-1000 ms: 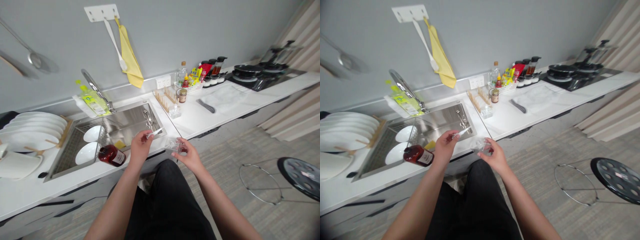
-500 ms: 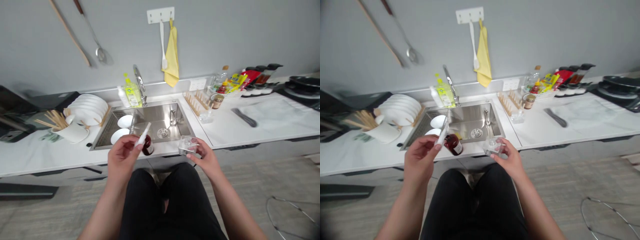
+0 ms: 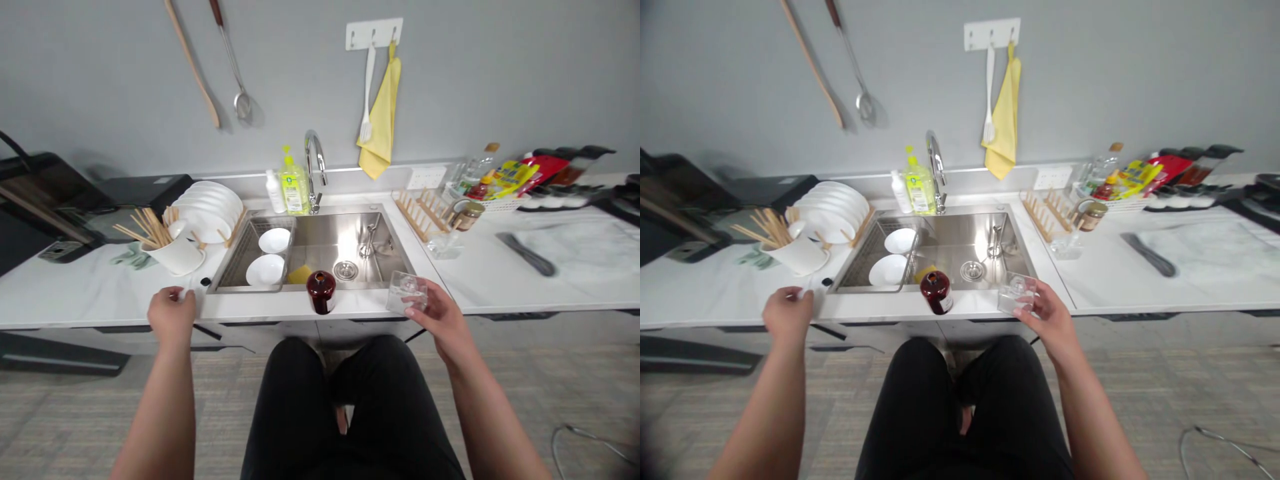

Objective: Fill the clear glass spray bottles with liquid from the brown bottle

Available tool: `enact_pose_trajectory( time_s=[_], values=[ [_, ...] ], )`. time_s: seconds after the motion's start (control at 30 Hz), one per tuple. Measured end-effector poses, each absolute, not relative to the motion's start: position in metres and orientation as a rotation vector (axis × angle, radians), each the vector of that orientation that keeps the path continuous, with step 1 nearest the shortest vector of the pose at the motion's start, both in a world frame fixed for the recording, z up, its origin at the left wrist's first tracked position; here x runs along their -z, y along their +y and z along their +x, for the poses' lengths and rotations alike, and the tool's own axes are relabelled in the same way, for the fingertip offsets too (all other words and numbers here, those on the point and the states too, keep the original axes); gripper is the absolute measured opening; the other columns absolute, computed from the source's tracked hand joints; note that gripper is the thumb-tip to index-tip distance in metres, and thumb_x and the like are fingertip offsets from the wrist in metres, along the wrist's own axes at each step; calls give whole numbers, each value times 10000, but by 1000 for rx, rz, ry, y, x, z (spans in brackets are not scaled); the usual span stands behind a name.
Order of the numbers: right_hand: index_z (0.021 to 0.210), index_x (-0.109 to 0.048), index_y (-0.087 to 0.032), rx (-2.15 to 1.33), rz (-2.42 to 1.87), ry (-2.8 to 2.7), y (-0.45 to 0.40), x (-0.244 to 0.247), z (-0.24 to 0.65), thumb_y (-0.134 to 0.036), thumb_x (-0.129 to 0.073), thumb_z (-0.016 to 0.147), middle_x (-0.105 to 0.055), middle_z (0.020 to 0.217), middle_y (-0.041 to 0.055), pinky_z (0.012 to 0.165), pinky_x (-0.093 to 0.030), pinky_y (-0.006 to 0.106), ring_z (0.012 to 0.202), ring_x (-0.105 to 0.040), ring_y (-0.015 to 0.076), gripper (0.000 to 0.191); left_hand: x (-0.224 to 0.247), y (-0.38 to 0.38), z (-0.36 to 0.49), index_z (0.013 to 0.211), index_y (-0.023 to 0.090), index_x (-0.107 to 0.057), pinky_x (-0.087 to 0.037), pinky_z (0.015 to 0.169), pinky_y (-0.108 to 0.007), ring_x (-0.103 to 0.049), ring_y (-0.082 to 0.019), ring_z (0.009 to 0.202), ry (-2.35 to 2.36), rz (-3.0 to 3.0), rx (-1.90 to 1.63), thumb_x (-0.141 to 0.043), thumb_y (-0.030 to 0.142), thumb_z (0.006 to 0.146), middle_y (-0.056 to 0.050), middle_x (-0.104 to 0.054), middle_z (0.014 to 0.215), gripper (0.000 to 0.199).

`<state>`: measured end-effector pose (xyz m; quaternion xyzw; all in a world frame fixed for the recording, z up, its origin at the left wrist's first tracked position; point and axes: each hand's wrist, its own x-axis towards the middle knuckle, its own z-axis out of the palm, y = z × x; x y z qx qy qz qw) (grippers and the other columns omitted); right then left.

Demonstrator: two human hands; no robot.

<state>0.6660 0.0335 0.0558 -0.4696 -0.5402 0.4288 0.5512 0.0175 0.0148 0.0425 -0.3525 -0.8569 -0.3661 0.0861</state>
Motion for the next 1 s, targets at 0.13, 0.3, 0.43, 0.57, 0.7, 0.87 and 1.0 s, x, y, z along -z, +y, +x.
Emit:
enact_pose_trajectory(
  time_s=[0.13, 0.3, 0.43, 0.57, 0.7, 0.87, 1.0],
  values=[
    [1403, -747, -327, -1033, -1145, -1256, 29, -54, 670, -509, -1066, 773, -818, 1282, 100, 861, -699, 450, 1013, -790, 293, 729, -39, 36, 7, 913, 191, -672, -491, 872, -381, -410, -188, 753, -2542, -1068, 1171, -806, 318, 768, 16, -506, 799, 235],
    [1386, -742, -315, -1031, -1189, -1252, 29, -56, 675, -537, -1068, 756, -822, 1263, 103, 861, -705, 450, 1017, -795, 298, 743, -39, 46, 9, 847, 209, -637, -476, 826, -346, -361, -182, 746, -2499, -1098, 1223, -803, 260, 719, 24, -461, 774, 216],
    [1394, -733, -320, -1024, -1175, -1275, 32, -55, 673, -540, -1060, 771, -818, 1244, 95, 870, -709, 459, 1013, -798, 298, 737, -39, 45, 14, 894, 214, -652, -537, 960, -427, -432, -200, 795, -2499, -1118, 1207, -802, 288, 745, 21, -444, 814, 224],
    [1405, -735, -327, -1051, -1162, -1263, 33, -53, 665, -525, -1060, 774, -814, 1285, 90, 922, -703, 470, 1038, -797, 296, 736, -36, 42, 12, 1025, 186, -677, -527, 1088, -512, -579, -279, 973, -2491, -1175, 1131, -758, 391, 845, -18, -507, 914, 284],
    [1423, -722, -324, -1079, -1150, -1257, 31, -53, 661, -523, -1067, 757, -823, 1254, 84, 926, -690, 467, 1015, -791, 287, 776, -39, 35, 14, 1095, 164, -683, -525, 1115, -526, -635, -318, 1070, -2444, -1148, 1182, -680, 409, 917, -86, -597, 1052, 303],
    [1445, -710, -309, -1102, -1153, -1285, 29, -54, 660, -518, -1053, 778, -828, 1228, 88, 922, -679, 452, 1019, -783, 282, 780, -48, 25, 85, 1242, 183, -667, -563, 1131, -494, -669, -329, 1234, -2177, -1318, 1509, -648, 477, 1007, -139, -685, 1289, 377],
    [1426, -721, -313, -1105, -1148, -1254, 29, -53, 659, -510, -1063, 760, -822, 1276, 82, 925, -676, 445, 1018, -788, 277, 775, -39, 21, 193, 1457, 208, -601, -566, 1202, -505, -671, -346, 1430, -1912, -1958, 1842, -761, 508, 988, -182, -681, 1509, 579]
  ],
)
